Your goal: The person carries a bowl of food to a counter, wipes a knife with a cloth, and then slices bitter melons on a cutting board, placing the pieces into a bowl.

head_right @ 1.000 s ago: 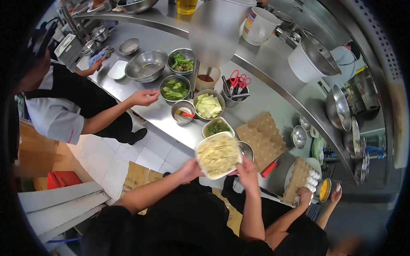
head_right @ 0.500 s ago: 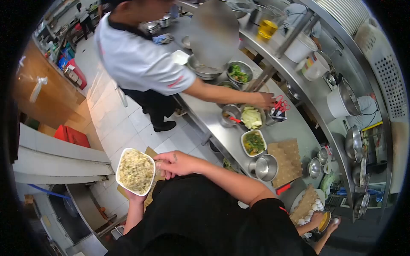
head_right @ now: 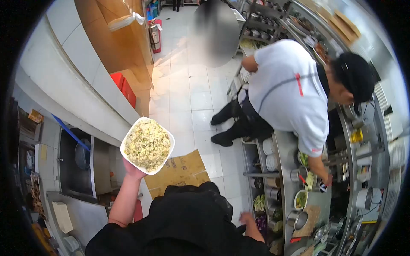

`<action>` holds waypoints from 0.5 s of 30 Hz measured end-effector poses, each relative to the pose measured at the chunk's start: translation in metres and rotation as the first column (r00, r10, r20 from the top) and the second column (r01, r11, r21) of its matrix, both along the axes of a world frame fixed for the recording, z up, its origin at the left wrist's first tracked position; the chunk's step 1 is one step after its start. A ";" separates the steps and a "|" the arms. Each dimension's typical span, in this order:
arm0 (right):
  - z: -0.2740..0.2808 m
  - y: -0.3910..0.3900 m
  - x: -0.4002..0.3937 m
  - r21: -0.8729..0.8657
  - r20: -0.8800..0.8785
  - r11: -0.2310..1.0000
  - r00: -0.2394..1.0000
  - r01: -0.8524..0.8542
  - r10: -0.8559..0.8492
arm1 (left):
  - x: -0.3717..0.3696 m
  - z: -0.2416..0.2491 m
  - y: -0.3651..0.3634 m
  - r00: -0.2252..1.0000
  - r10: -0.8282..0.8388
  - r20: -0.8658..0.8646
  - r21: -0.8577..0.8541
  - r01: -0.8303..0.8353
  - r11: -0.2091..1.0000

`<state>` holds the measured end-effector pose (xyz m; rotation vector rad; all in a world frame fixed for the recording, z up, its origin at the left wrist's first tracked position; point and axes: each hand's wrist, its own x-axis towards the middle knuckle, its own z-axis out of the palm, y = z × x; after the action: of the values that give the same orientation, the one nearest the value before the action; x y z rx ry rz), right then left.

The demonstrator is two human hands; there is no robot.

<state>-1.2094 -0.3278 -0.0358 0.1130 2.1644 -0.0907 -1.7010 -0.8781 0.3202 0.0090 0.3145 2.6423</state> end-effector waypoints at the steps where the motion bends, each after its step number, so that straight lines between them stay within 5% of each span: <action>1: 0.010 -0.016 0.009 -0.039 0.047 0.996 0.996 0.084 -0.082 | -0.028 0.004 -0.011 0.999 0.018 -0.047 -0.034 -0.020 0.999; 3: 0.022 -0.020 -0.013 -0.189 0.082 0.912 0.932 0.363 -0.353 | -0.083 0.012 -0.025 0.995 0.099 -0.031 -0.136 -0.102 0.985; 6: 0.009 -0.005 -0.081 -0.307 0.108 0.804 0.858 0.510 -0.503 | -0.123 -0.017 -0.042 0.985 0.171 -0.029 -0.118 -0.173 0.978; 9: -0.050 0.016 -0.168 -0.517 0.075 0.734 0.877 0.441 -0.475 | -0.158 -0.051 -0.045 0.969 0.248 0.006 -0.231 -0.240 0.943; 11: -0.095 0.015 -0.256 -0.668 -0.004 0.671 0.900 0.322 -0.436 | -0.167 -0.033 -0.027 0.908 0.267 -0.322 -0.634 -0.417 0.652; 12: -0.111 0.009 -0.306 -0.697 -0.063 0.666 0.903 0.265 -0.425 | -0.173 -0.031 -0.026 0.899 0.277 -0.341 -0.659 -0.438 0.612; 13: -0.127 -0.005 -0.415 -0.552 -0.098 0.788 0.918 0.272 -0.385 | -0.179 -0.029 -0.025 0.889 0.285 -0.358 -0.682 -0.458 0.570; 15: -0.136 -0.042 -0.650 -0.209 -0.093 0.947 0.959 0.245 -0.269 | -0.211 -0.040 -0.032 0.904 0.318 0.285 -0.190 -0.272 0.943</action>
<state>-1.8598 -0.3694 -0.1717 0.2830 2.2371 -0.4709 -1.9123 -0.9102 0.2798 -0.5423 0.4281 2.8507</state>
